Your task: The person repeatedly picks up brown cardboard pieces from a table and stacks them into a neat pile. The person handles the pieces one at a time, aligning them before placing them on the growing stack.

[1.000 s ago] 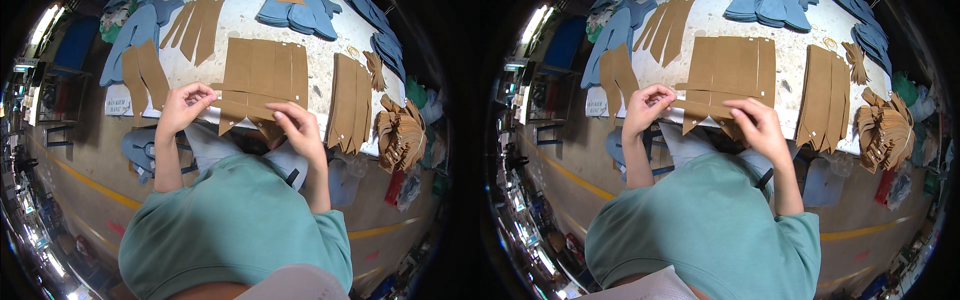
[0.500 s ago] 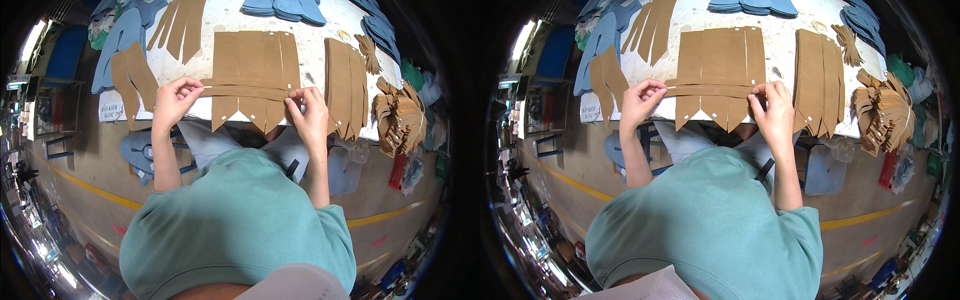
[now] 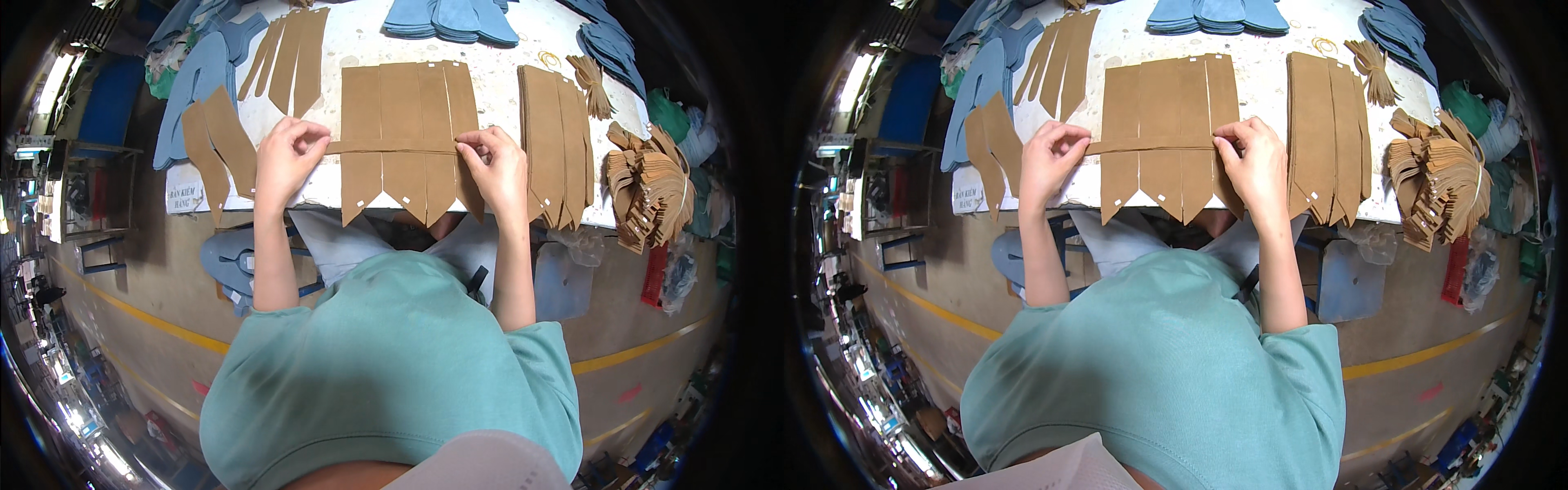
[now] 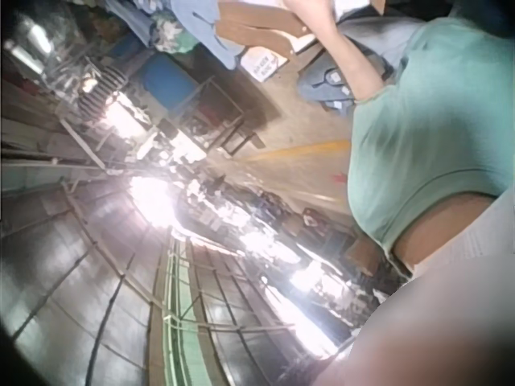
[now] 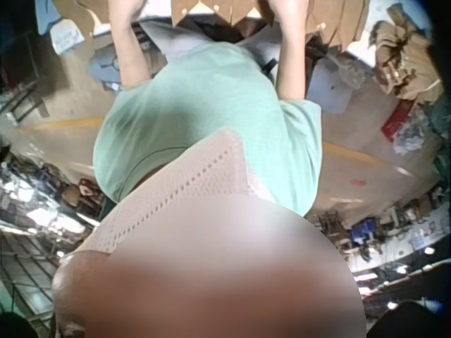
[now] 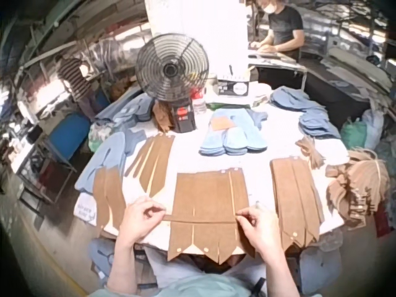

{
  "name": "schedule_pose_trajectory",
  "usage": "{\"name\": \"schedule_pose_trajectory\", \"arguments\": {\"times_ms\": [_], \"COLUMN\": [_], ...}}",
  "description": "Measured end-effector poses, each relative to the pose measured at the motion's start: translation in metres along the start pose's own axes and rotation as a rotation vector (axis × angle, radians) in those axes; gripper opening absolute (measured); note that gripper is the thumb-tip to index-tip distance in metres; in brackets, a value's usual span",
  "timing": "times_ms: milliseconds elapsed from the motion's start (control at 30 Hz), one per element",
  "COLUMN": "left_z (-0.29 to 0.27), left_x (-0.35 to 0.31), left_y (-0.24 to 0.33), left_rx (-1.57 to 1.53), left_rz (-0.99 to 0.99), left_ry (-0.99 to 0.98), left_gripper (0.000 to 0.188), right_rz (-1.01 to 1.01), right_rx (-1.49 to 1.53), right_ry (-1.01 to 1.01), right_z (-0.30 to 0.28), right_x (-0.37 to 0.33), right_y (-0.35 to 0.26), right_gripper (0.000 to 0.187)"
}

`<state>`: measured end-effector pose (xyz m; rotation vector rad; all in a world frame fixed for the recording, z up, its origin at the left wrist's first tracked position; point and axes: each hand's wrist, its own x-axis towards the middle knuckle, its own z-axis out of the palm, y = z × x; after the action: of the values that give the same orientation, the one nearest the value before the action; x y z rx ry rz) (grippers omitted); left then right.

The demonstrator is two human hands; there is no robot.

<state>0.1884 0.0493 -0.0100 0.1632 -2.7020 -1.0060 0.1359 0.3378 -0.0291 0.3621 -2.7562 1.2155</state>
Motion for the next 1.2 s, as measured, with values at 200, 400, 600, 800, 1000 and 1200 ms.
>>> {"name": "schedule_pose_trajectory", "arguments": {"times_ms": [200,400,600,800,1000,1200], "left_z": [0.017,0.058,0.051,0.045,0.104,0.2], "left_x": [0.044,0.082,0.088,0.106,0.166,0.216], "left_y": [0.048,0.09,0.136,0.204,0.243,0.247], "left_rx": [-0.112,-0.124,-0.215,-0.421,-0.449,-0.397], "left_rz": [0.28,0.568,0.524,0.496,0.626,0.477], "left_ry": [-0.274,-0.829,-0.819,-0.777,-0.787,-0.855], "left_gripper": [0.013,0.024,0.019,0.018,0.029,0.024], "right_rz": [-0.063,-0.086,-0.193,-0.129,0.052,0.349], "right_rx": [-0.015,0.18,0.466,1.182,0.886,0.638], "right_ry": [-0.006,-0.004,0.341,0.112,0.372,0.561], "right_z": [-0.001,-0.006,-0.034,-0.063,-0.102,-0.126], "right_x": [-0.002,-0.005,-0.009,-0.002,-0.025,-0.046], "right_y": [0.003,-0.011,-0.03,-0.031,0.017,0.077], "right_gripper": [0.012,0.017,0.039,0.045,0.041,0.025]}}
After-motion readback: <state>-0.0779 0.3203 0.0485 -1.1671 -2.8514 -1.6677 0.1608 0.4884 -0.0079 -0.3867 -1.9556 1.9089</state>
